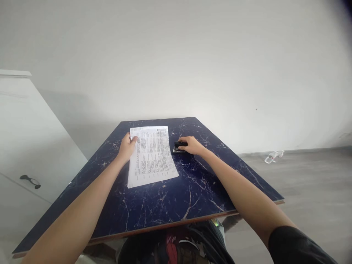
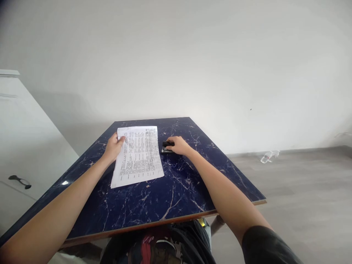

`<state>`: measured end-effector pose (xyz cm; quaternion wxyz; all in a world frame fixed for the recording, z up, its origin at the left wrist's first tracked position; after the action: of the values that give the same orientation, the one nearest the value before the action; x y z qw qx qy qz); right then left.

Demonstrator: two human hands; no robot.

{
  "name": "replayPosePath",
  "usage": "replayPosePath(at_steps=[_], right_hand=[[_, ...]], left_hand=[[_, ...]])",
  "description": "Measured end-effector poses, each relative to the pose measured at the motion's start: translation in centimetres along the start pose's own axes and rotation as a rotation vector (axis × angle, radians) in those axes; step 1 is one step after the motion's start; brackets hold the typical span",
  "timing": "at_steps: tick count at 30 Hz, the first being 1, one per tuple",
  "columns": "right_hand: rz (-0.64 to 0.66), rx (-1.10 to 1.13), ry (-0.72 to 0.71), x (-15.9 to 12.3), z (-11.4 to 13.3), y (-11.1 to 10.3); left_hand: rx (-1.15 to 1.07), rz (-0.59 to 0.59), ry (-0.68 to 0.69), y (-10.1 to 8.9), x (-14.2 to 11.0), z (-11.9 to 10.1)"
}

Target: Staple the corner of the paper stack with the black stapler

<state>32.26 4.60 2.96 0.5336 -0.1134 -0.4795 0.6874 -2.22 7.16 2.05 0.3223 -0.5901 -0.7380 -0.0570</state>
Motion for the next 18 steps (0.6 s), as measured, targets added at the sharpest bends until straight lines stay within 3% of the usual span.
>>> replayPosePath(at_steps=[9, 18], right_hand=[[0.292, 0.176, -0.151, -1.1, 3.6, 0.1], [0.42, 0.241, -0.204, -1.7, 5.4, 0.5]], left_hand=[[0.063, -0.115, 0.055, -1.2, 0.1, -1.0], [0.068, -0.149, 0.04, -2.0, 0.3, -0.3]])
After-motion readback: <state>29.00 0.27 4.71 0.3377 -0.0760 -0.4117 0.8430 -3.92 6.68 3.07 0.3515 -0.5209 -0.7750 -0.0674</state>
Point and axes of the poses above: each hand's wrist, its own x-axis towards the middle knuckle, its own y-axis out of the palm, z = x × y, the point moved 6 cm from there along x, towards the middle knuckle, and after that the axes turned 1 degree about z, right-handed, at the moved point
